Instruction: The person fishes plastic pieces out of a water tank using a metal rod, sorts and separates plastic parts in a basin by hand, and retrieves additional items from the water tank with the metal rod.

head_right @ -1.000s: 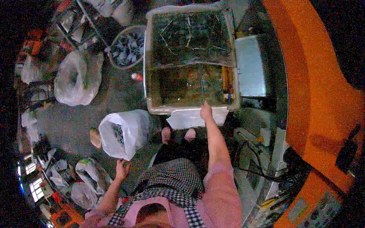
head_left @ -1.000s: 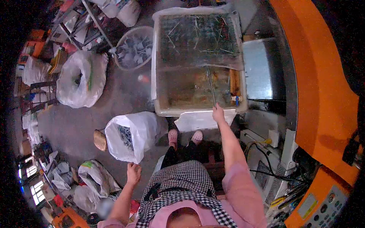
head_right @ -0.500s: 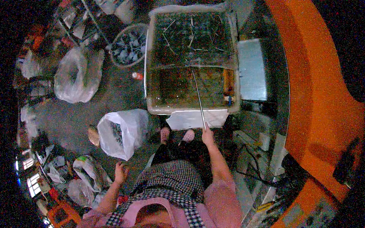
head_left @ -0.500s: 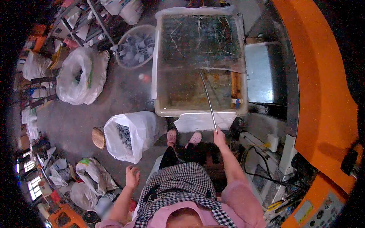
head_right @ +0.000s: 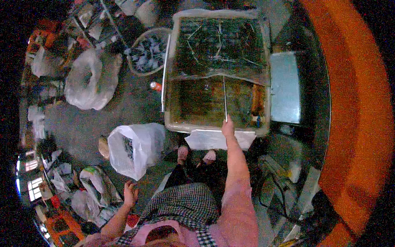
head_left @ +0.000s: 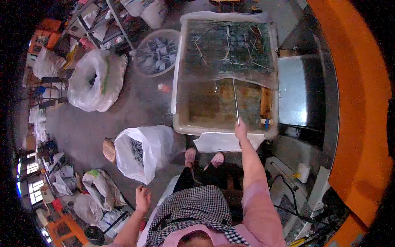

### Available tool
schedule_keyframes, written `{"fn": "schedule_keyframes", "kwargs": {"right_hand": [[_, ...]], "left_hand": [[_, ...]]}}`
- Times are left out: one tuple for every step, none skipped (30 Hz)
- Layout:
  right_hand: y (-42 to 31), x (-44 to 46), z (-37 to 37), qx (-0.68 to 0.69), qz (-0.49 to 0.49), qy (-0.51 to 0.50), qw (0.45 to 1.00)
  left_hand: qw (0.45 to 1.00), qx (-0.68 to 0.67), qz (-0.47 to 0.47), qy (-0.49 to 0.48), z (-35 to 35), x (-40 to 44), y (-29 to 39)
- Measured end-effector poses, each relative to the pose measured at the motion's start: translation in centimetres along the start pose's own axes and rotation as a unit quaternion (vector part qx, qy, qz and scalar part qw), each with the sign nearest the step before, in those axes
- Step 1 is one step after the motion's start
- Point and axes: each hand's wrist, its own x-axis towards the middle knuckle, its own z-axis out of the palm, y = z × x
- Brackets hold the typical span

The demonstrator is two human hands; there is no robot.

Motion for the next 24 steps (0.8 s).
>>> {"fn": "schedule_keyframes", "kwargs": {"right_hand": [[-1.4,0.9,-0.4,0.008,0.023,-0.011,1.0],[-2.4,1.9,-0.2,0.016,0.046,-0.022,0.999],[-2.4,3.2,0.5,0.018,0.043,-0.027,0.999],[-1.8,4.6,1.1,0.022,0.02,-0.018,0.999],[-1.2,5.5,1.8,0.026,-0.001,-0.008,1.0],[-1.6,5.6,2.1,0.028,0.0,-0.011,1.0],[-1.9,5.5,2.1,0.027,0.023,-0.015,0.999],[-2.3,5.1,1.9,0.024,0.047,-0.017,0.998],[-3.1,3.9,1.0,0.023,0.047,-0.015,0.999],[-4.3,1.6,0.0,0.025,0.054,-0.027,0.998],[-3.9,-0.6,-0.4,0.01,0.065,-0.03,0.997],[-3.7,-2.8,-0.8,-0.004,0.077,-0.033,0.997],[-2.8,-4.3,-0.8,-0.034,0.091,-0.027,0.995],[-2.8,-5.2,-1.3,-0.037,0.09,-0.025,0.995],[-2.6,-6.1,-1.6,-0.025,0.111,-0.033,0.993],[-2.5,-6.5,-1.6,-0.012,0.132,-0.041,0.99],[-2.5,-5.7,-1.4,-0.011,0.132,-0.04,0.99],[-1.7,-4.1,-0.8,-0.02,0.087,-0.02,0.996],[-1.2,-2.7,-0.4,-0.031,0.044,0.0,0.999],[-1.3,-1.3,-0.3,-0.03,0.046,-0.001,0.998],[-1.5,0.0,-0.2,-0.001,0.06,-0.021,0.998],[-1.3,0.2,-0.1,0.028,0.074,-0.039,0.996],[-1.2,-0.1,0.0,0.029,0.076,-0.036,0.996],[-0.9,0.0,0.3,0.016,0.027,-0.007,0.999]], "left_hand": [[1.0,0.001,-0.004,0.003,0.3,0.1,-0.1],[1.0,0.012,0.001,0.01,0.6,0.0,-0.3],[1.0,0.024,0.007,0.017,0.8,0.0,-0.5],[0.999,0.026,0.003,0.02,0.7,0.0,-0.3],[1.0,0.006,0.0,0.009,0.5,0.0,0.0],[1.0,-0.014,-0.002,-0.004,0.1,0.0,0.3],[1.0,-0.012,-0.004,-0.006,-0.2,-0.1,0.4],[1.0,0.0,0.012,-0.008,-0.4,-0.1,0.6],[0.999,0.01,0.029,-0.009,-0.5,0.0,0.7],[0.999,0.007,0.032,-0.009,-0.4,0.1,0.7],[1.0,0.015,0.022,-0.009,-0.4,0.0,0.5],[1.0,0.023,0.012,-0.01,-0.3,0.0,0.3],[1.0,0.019,0.014,-0.008,-0.1,0.1,0.0],[1.0,0.007,0.013,-0.01,0.0,0.0,-0.4],[1.0,-0.003,0.012,-0.013,0.0,-0.1,-0.5],[1.0,-0.002,0.013,-0.014,0.1,0.0,-0.7],[1.0,-0.007,0.011,-0.014,0.2,0.1,-0.7],[1.0,-0.011,0.008,-0.015,0.3,0.2,-0.7],[1.0,-0.01,0.008,-0.015,0.3,0.5,-0.7],[0.999,0.002,0.043,0.004,0.3,0.7,-0.7],[0.997,0.015,0.078,0.022,0.1,0.7,-0.8],[0.997,0.018,0.078,0.019,0.1,0.5,-1.1],[0.996,0.02,0.088,0.023,0.4,0.7,-1.4],[0.994,0.022,0.099,0.031,0.4,1.2,-1.4]]}}
